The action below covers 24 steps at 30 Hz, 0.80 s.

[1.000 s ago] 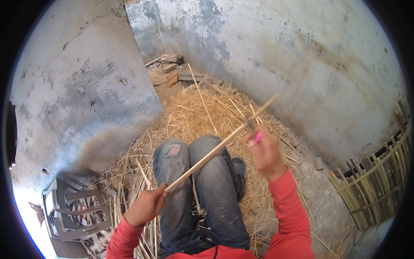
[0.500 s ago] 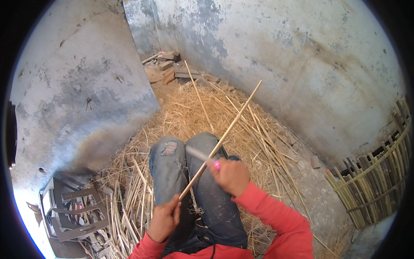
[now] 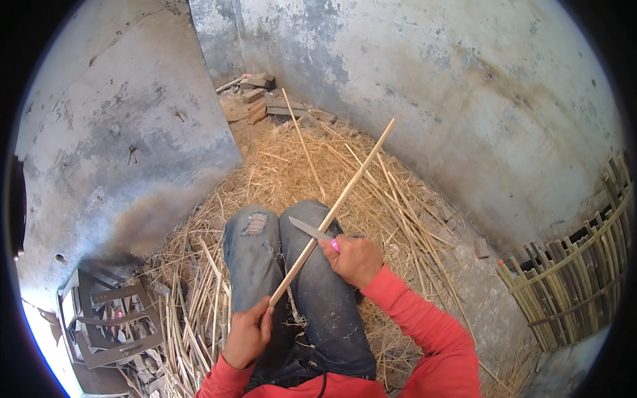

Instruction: The person scrapes a long piece of bamboo with a knife, moving the blade along the surface to smooth it. They hold the bamboo in one hand while applying repeated strokes with the tool.

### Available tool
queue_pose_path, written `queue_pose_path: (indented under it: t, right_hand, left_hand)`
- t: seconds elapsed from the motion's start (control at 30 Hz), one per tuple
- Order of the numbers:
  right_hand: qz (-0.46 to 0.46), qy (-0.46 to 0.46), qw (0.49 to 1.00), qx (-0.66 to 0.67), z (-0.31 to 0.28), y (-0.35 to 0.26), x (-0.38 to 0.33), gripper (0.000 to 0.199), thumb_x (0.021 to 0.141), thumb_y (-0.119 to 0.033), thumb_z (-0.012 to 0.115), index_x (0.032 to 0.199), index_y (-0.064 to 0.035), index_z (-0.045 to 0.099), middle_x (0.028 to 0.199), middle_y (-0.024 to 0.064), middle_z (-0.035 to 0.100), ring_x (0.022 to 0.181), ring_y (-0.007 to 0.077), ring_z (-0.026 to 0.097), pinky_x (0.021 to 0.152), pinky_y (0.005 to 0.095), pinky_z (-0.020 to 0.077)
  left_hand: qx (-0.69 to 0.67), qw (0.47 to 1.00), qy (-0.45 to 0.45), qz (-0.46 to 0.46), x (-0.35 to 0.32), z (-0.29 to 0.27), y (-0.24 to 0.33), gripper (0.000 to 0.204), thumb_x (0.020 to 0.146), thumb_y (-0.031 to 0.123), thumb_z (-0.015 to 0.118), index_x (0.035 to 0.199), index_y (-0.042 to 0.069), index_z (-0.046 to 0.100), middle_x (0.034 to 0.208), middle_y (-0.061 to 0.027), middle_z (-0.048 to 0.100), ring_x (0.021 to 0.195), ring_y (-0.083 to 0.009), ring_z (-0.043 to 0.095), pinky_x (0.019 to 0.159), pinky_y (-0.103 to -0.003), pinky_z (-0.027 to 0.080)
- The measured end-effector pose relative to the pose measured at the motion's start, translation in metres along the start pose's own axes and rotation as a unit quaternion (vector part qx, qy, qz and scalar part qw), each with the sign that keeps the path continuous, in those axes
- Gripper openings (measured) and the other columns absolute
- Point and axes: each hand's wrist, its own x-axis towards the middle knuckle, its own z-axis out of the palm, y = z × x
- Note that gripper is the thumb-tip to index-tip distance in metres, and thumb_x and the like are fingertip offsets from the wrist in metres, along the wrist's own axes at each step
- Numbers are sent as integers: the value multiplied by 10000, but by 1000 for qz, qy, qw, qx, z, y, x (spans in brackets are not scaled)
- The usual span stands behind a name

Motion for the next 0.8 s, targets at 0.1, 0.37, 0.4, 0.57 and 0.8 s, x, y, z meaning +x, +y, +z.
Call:
queue_pose_path:
  t: [0.1, 0.37, 0.4, 0.57, 0.8]
  right_hand:
    - [-34, -29, 999, -9, -4, -9, -11, 573, 1034, -500, 563, 655, -73, 607, 553, 183, 588, 488, 394, 604, 474, 487, 475]
    - [-78, -111, 991, -14, -17, -5, -5, 649, 1065, -549, 445, 676, -76, 659, 579, 197, 619, 523, 390, 636, 499, 524, 498]
    - [-77, -111, 991, -12, -16, -4, 0, 649, 1065, -549, 445, 676, -76, 659, 579, 197, 619, 523, 390, 636, 499, 524, 498]
    - [39, -81, 995, -39, -26, 23, 30, 690, 1082, -571, 385, 679, -85, 663, 574, 188, 620, 514, 383, 625, 501, 521, 496]
    - [-55, -86, 993, -66, -17, -6, -5, 596, 1027, -559, 536, 688, -85, 658, 570, 159, 629, 499, 363, 650, 476, 478, 522]
  left_hand:
    - [26, 1000, 9, 15, -5, -3, 1, 226, 964, 49, 664, 1166, -49, 694, 700, -275, 627, 626, -444, 651, 562, -486, 488]
    - [26, 999, 18, 16, -4, 1, 0, 214, 965, 35, 661, 1160, -34, 716, 648, -225, 618, 555, -362, 659, 535, -404, 483]
    - [28, 999, 17, 15, -5, 1, -2, 214, 965, 35, 661, 1160, -34, 716, 648, -225, 618, 555, -362, 659, 535, -404, 483]
    - [17, 999, 27, 22, -5, 2, 2, 221, 961, 46, 671, 1162, -33, 717, 636, -219, 613, 544, -347, 657, 526, -400, 474]
    - [13, 1000, 16, -2, -7, -2, -3, 209, 966, 57, 671, 1150, -26, 726, 635, -215, 621, 541, -337, 662, 528, -391, 480]
